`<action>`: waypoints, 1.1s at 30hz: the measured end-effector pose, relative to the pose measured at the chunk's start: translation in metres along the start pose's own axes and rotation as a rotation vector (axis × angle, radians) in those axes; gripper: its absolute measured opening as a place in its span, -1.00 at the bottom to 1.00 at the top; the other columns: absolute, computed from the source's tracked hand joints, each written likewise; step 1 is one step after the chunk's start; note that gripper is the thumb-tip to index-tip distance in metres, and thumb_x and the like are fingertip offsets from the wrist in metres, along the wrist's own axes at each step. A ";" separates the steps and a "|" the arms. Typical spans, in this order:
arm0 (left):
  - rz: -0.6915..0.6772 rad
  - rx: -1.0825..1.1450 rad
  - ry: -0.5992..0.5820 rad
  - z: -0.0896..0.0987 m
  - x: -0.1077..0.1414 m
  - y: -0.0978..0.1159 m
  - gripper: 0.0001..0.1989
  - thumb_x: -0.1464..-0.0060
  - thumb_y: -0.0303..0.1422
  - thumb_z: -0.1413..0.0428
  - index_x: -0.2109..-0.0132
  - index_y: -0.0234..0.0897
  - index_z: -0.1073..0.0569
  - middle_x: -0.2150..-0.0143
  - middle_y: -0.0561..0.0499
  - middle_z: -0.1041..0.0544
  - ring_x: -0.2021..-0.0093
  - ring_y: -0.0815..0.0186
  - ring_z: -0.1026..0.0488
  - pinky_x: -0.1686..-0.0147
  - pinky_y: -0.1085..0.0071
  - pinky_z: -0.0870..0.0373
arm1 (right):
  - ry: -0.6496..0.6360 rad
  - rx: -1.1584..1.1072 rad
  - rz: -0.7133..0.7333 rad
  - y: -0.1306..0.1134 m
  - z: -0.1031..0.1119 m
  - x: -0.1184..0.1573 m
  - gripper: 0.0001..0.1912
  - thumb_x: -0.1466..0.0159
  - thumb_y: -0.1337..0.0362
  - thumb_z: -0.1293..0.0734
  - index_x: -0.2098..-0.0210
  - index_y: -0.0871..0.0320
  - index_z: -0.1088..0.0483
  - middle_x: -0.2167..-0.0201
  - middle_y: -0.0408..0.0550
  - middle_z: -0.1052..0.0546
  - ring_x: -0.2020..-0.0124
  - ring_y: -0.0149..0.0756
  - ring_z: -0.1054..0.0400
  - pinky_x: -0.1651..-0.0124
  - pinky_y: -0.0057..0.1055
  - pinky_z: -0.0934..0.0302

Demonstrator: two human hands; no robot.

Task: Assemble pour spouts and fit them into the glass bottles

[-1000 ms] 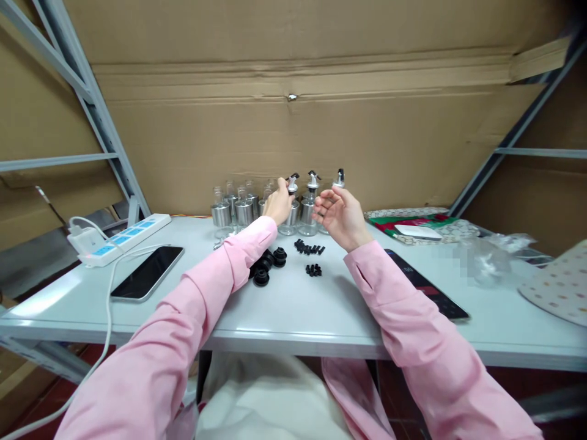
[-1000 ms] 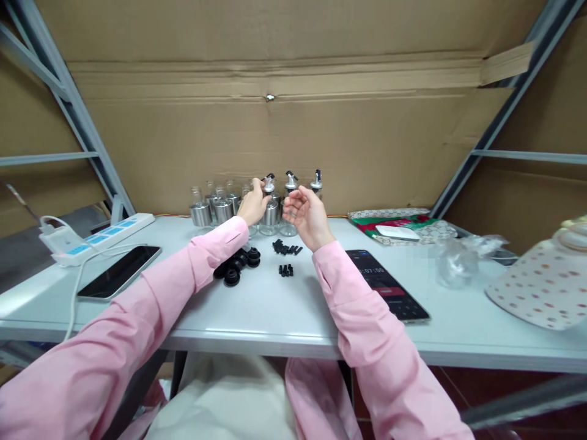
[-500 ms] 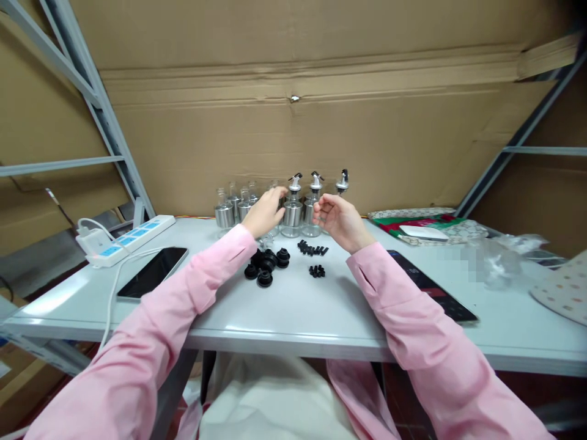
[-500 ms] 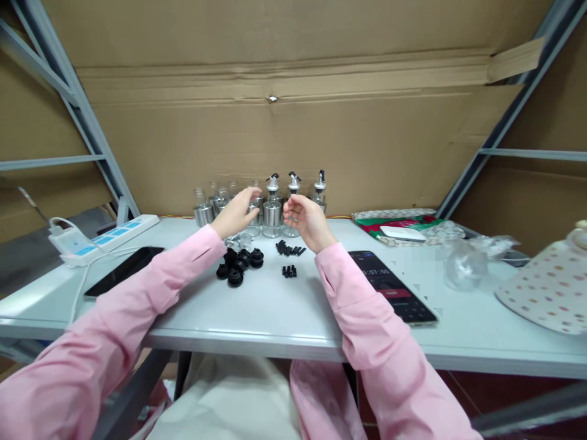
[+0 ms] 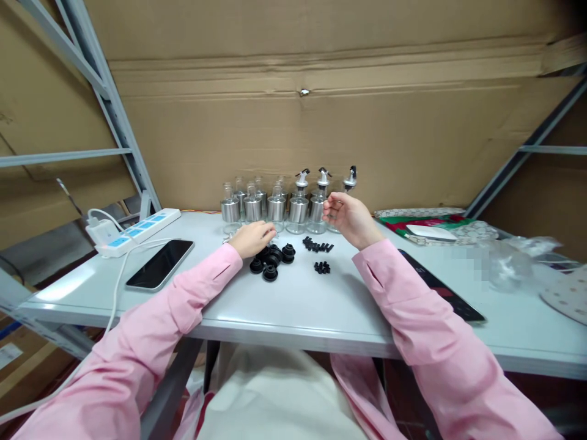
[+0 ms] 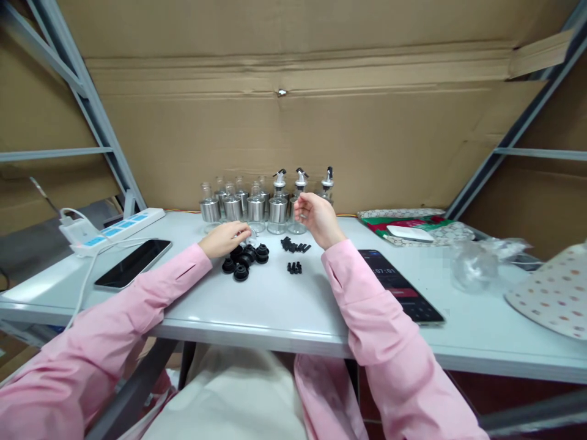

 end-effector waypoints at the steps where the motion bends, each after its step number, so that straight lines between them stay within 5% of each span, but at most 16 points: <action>1: 0.005 -0.014 -0.017 -0.001 0.001 0.001 -0.66 -0.23 -0.25 0.23 0.17 -0.20 -0.42 0.18 -0.03 -0.46 0.13 0.23 -0.42 0.14 0.35 -0.30 | -0.002 0.004 0.002 0.000 0.000 0.000 -0.86 -0.09 0.32 -0.25 0.58 0.18 -0.27 0.63 -0.20 -0.37 0.60 -0.50 -0.22 0.49 -0.53 -0.17; 8: 0.029 -0.017 -0.047 -0.006 0.003 0.002 -0.61 -0.23 -0.21 0.23 0.19 -0.23 -0.46 0.17 -0.05 -0.50 0.13 0.19 -0.43 0.15 0.33 -0.29 | -0.014 0.023 0.025 0.000 -0.001 0.000 -0.87 -0.06 0.30 -0.29 0.59 0.19 -0.29 0.62 -0.19 -0.37 0.59 -0.49 -0.22 0.49 -0.52 -0.17; 17: -0.022 0.135 0.262 0.011 0.003 0.003 -0.77 0.00 -0.21 -0.14 0.28 -0.28 -0.41 0.36 0.05 -0.49 0.34 0.31 -0.44 0.31 0.41 -0.30 | -0.068 0.081 0.074 0.001 -0.002 -0.001 -0.83 -0.01 0.21 -0.34 0.57 0.15 -0.28 0.59 -0.19 -0.37 0.57 -0.47 -0.22 0.48 -0.49 -0.16; 22: -0.090 0.199 0.378 0.016 0.007 0.010 -0.87 -0.03 -0.33 -0.14 0.30 -0.28 -0.38 0.38 0.08 -0.49 0.35 0.36 -0.44 0.25 0.42 -0.30 | -0.077 0.227 0.084 0.004 -0.005 0.001 -0.81 0.03 0.20 -0.38 0.56 0.16 -0.32 0.58 -0.18 -0.40 0.57 -0.47 -0.24 0.47 -0.50 -0.16; 33: -0.131 0.116 0.450 0.024 0.016 0.029 -0.81 -0.16 -0.25 -0.01 0.31 -0.28 -0.38 0.39 0.06 -0.51 0.36 0.35 -0.40 0.16 0.38 -0.27 | -0.424 0.506 0.106 0.010 -0.033 0.020 -0.79 0.07 0.26 -0.46 0.44 0.18 -0.43 0.50 -0.17 -0.48 0.44 -0.43 -0.35 0.27 -0.42 -0.21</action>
Point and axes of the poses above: each hand's wrist, its own x-axis away from the middle knuckle, its own z-axis out of the back of the hand, y = z × x, the point moved 4 cm from there along -x, towards the middle knuckle
